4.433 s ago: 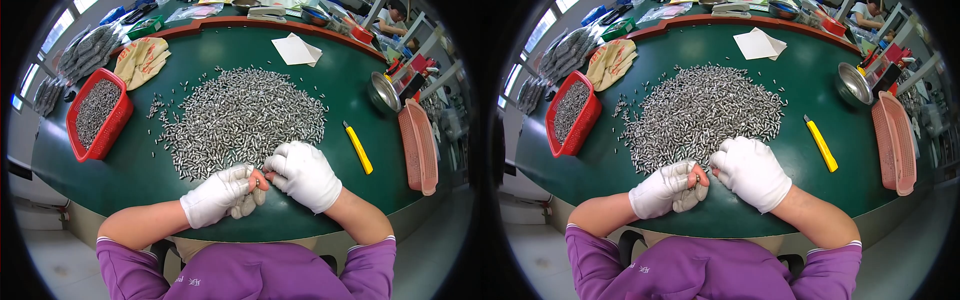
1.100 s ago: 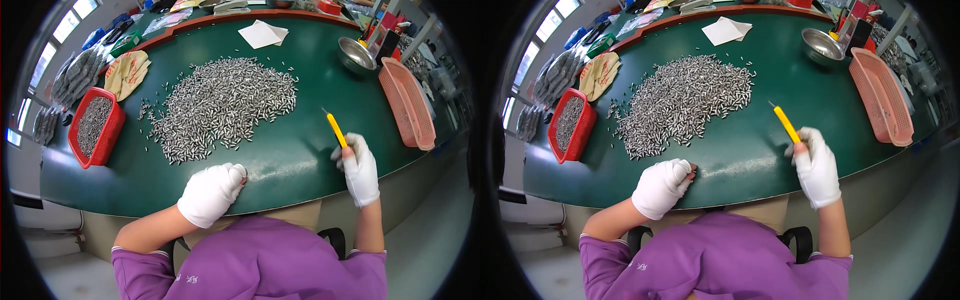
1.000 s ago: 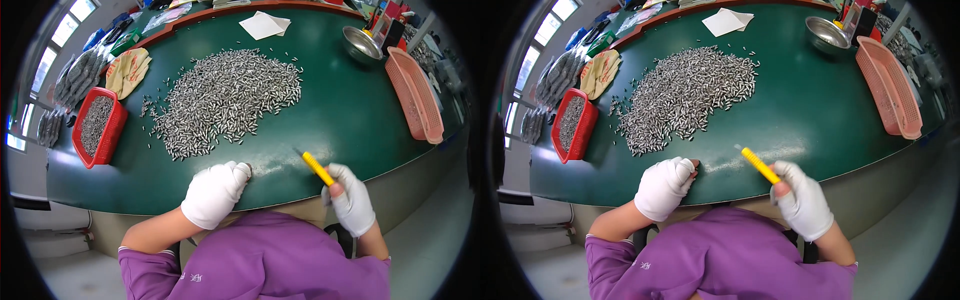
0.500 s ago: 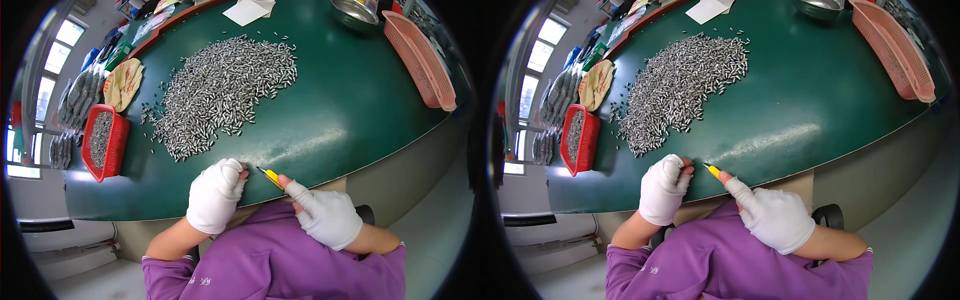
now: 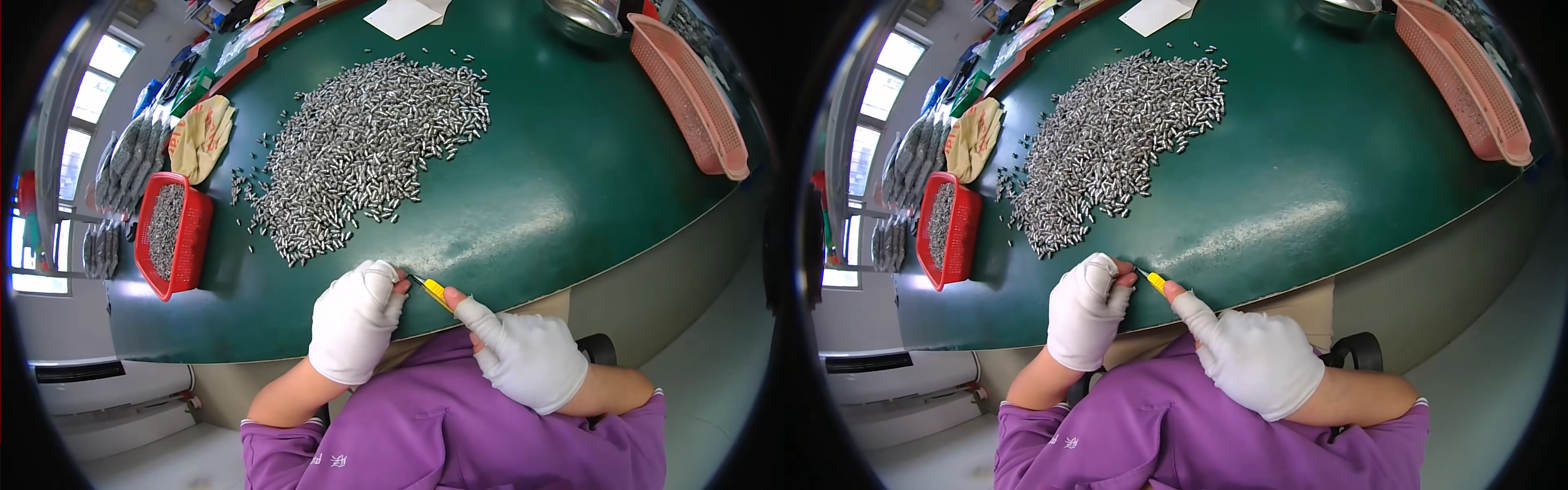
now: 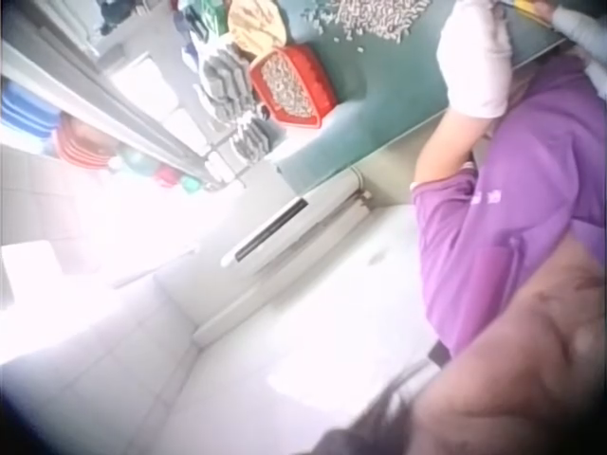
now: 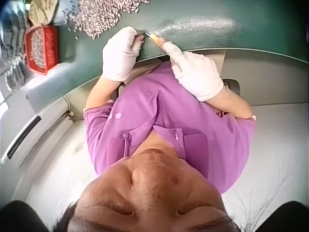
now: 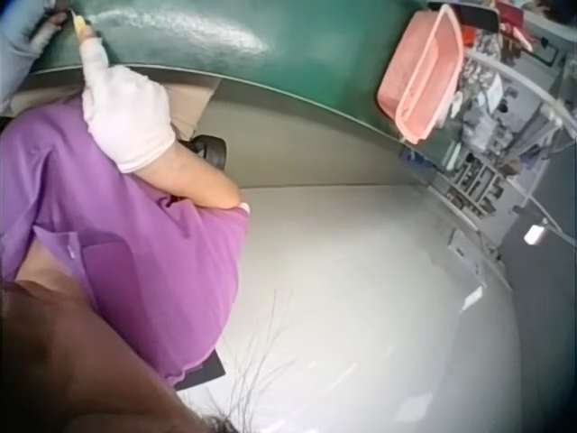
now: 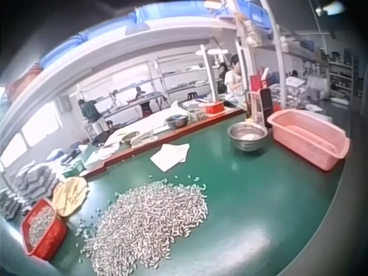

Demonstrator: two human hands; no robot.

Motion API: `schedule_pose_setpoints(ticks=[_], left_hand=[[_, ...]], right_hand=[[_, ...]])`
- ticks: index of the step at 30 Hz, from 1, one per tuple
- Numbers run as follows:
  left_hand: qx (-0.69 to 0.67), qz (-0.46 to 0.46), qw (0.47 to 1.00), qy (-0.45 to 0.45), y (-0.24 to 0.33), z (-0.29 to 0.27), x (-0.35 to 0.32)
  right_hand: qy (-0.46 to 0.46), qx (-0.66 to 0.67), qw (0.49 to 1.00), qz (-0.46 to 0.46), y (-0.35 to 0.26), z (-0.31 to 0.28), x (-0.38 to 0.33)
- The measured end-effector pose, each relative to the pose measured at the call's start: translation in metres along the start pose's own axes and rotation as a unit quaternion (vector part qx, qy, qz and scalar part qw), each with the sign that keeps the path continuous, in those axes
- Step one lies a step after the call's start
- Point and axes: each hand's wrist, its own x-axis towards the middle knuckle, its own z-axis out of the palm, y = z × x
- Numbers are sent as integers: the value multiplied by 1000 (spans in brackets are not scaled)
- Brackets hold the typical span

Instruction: The person is sorting and inspecting small metal components at an assembly workbench.

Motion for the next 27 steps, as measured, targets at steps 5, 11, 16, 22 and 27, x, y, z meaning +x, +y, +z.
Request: schedule_pose_setpoints(ticks=[5, 11, 16, 22, 27], left_hand=[[-6, -1, 1000, 2, 0, 1, 0], [-7, -2, 1000, 2, -1, 1, 0], [-3, 1, 1000, -2, -2, 2, 1], [-2, 0, 1000, -7, -2, 1, 2], [-4, 2, 1000, -4, 0, -1, 1]], right_hand=[[-25, -8, 1000, 11, -1, -7, 2], [-56, 17, 998, 6, 3, -14, 8], [-52, 26, 998, 5, 4, -12, 8], [-57, 20, 998, -5, 3, -16, 12], [-69, -40, 997, -19, -4, -24, 13]])
